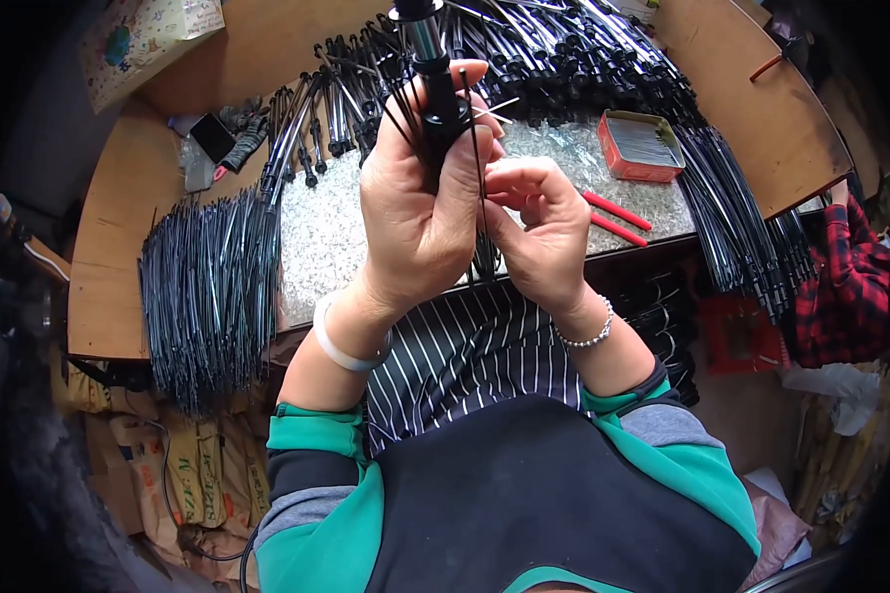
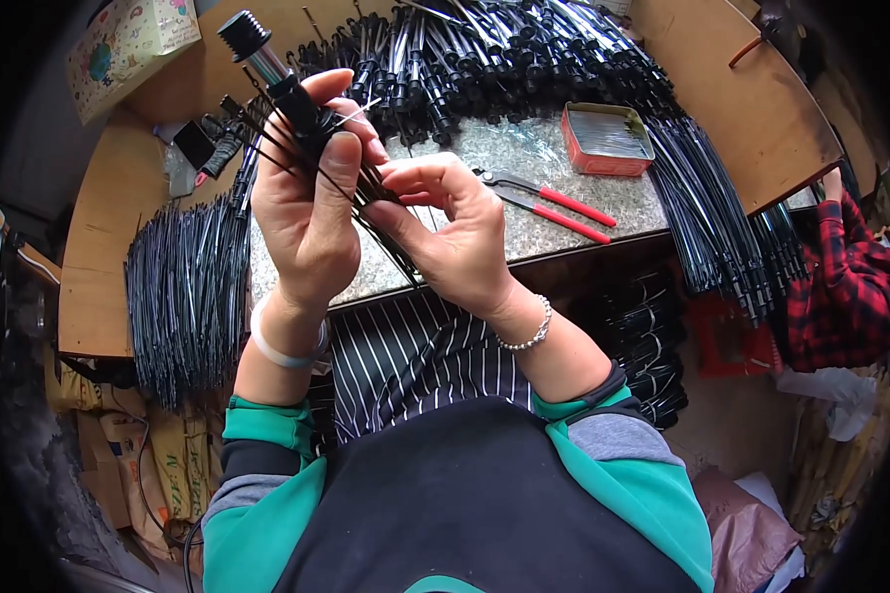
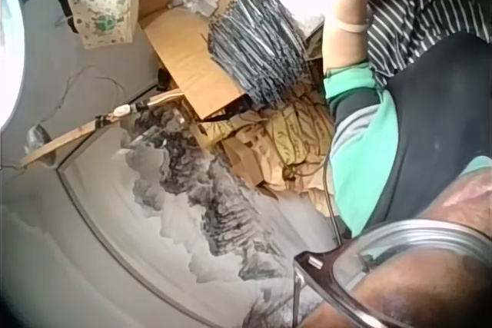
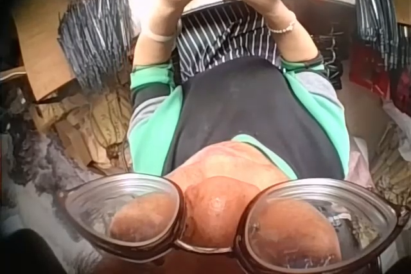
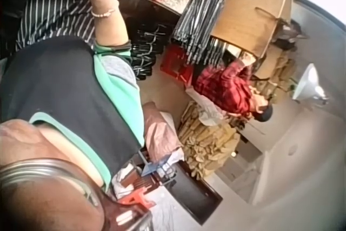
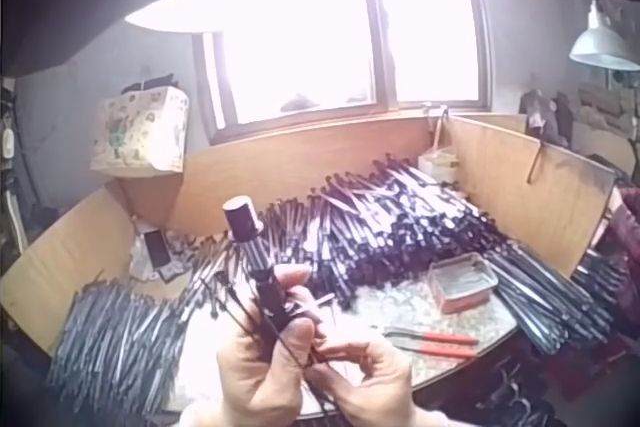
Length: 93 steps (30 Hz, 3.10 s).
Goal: Assembling a component by inserting black wires into a hub and securing them with pliers.
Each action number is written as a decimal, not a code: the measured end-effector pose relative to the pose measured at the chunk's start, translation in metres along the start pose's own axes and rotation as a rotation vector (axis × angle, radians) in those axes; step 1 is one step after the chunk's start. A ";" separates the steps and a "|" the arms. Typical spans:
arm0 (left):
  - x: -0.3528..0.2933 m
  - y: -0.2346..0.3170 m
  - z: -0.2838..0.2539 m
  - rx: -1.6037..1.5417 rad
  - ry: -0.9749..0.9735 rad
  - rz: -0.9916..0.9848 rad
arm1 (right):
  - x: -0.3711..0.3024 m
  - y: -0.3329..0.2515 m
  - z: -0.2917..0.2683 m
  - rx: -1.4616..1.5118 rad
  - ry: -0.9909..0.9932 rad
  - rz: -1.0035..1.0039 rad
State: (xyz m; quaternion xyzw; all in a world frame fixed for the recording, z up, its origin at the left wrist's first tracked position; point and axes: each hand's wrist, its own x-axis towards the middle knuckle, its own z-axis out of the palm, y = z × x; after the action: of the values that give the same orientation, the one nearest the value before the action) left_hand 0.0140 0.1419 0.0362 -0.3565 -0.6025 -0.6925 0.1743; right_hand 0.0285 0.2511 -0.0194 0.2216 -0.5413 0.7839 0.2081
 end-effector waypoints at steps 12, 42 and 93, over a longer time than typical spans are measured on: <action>-0.008 -0.003 0.006 0.012 0.077 0.043 | -0.004 -0.002 0.000 -0.161 0.023 -0.029; -0.104 -0.011 -0.003 0.304 0.026 -0.290 | -0.038 -0.041 -0.022 0.365 -0.401 1.011; -0.107 -0.020 -0.027 -0.018 0.137 -0.532 | -0.058 -0.045 -0.075 -0.856 -0.767 0.135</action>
State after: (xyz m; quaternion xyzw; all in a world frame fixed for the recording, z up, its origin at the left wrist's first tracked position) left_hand 0.0658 0.0998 -0.0536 -0.1395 -0.6557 -0.7417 0.0234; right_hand 0.0917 0.3309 -0.0420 0.3510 -0.8599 0.3702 0.0175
